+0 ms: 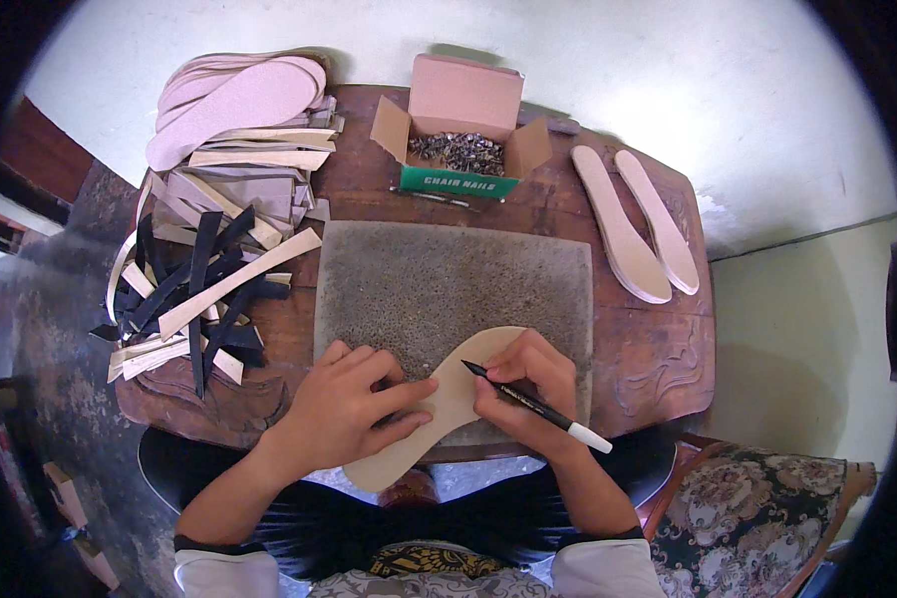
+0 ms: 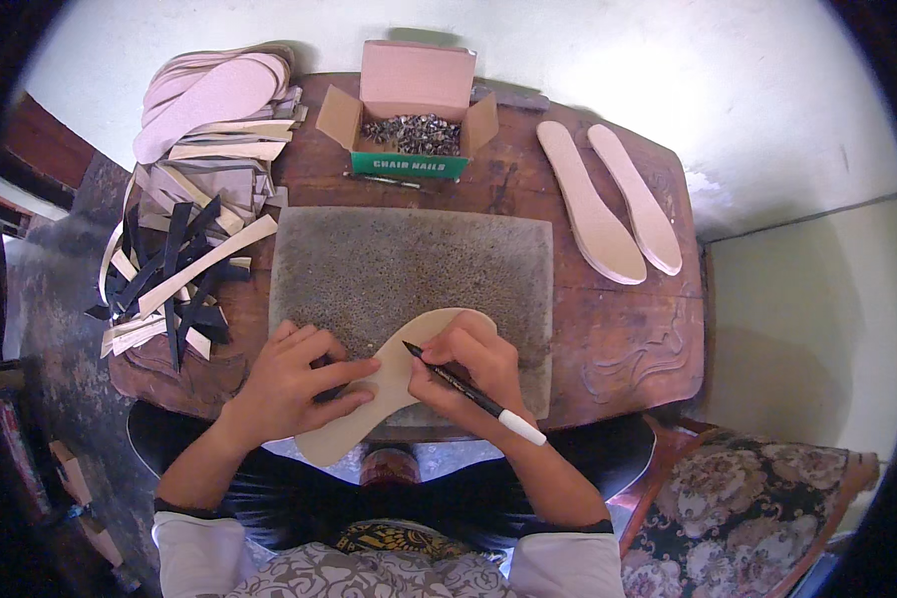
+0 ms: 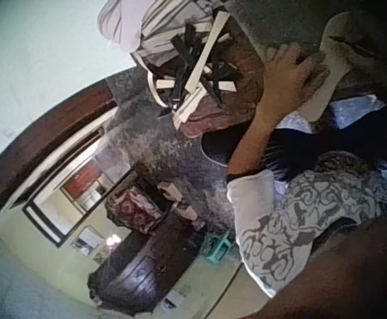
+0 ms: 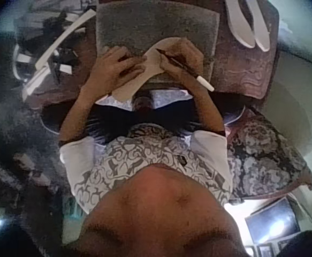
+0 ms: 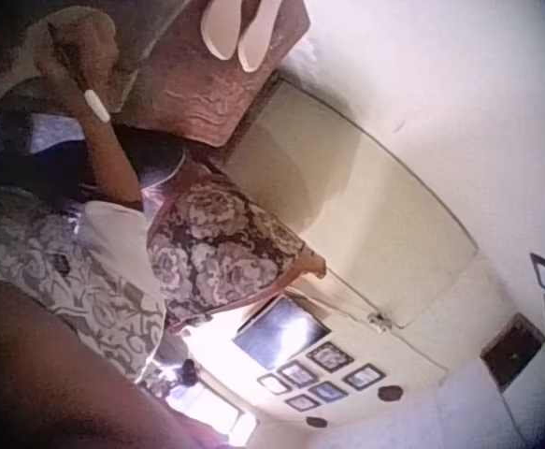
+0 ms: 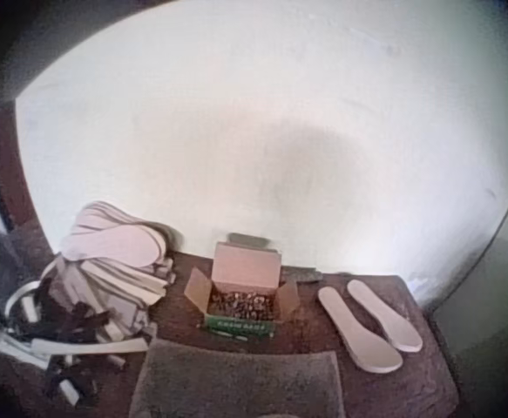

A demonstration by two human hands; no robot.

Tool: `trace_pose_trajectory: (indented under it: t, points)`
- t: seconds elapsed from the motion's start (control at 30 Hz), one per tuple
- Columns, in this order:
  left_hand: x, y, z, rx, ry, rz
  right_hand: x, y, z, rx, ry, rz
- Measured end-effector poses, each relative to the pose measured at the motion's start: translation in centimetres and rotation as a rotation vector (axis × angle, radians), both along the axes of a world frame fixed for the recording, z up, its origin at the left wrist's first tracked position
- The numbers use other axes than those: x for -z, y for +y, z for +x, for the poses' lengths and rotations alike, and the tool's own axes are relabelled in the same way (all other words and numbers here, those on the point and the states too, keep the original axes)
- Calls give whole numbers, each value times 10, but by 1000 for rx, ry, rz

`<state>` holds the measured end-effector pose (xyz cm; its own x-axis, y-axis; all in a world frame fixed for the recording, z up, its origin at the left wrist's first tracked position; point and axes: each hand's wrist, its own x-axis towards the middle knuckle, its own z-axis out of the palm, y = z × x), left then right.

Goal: The person sits cross-legged on the floor and uses a black marker to draw lines on the edges of beige shoe insoles. They pick up insoles from a stack, mark them on a grey mat, and place them back on the table.

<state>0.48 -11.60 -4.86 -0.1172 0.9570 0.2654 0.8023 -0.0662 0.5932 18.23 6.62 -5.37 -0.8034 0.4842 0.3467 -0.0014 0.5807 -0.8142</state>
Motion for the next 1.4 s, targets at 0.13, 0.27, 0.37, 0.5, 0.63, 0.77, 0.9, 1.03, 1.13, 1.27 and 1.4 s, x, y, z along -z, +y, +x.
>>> trace_pose_trajectory:
  t: [0.13, 0.27, 0.37, 0.5, 0.63, 0.77, 0.9, 1.03, 1.13, 1.27, 1.4]
  points:
    - [0, 1, 1, -5, -1, -9, 0, 0, -1, 7, -14, 30]
    - [-1, 1, 0, -5, 4, -9, -3, 0, -2, 12, -33, 34]
    - [-2, 0, 0, -10, -3, -15, -3, -1, -3, 11, -34, 14]
    - [-2, 1, 1, -10, -9, -20, -3, -1, -3, 6, -44, 21]
    - [-1, 1, 0, -6, -2, -9, -2, 0, -3, 9, -47, 26]
    - [-1, 1, 1, -8, -4, -8, -2, 0, -3, 7, -43, 35]
    - [-1, 1, 1, -10, -7, -2, -2, -1, -3, 8, -43, 16]
    - [-1, 1, 1, -13, -6, 2, -3, -2, -4, 16, -52, 1]
    - [0, 1, 0, -9, -5, -2, -3, -1, -3, 9, -49, 7]
    - [-1, 1, 1, -10, -8, -6, -4, -1, -3, 4, -51, 2]
    - [-2, 1, 1, -14, -8, -12, -4, 0, -4, -1, -46, 12]
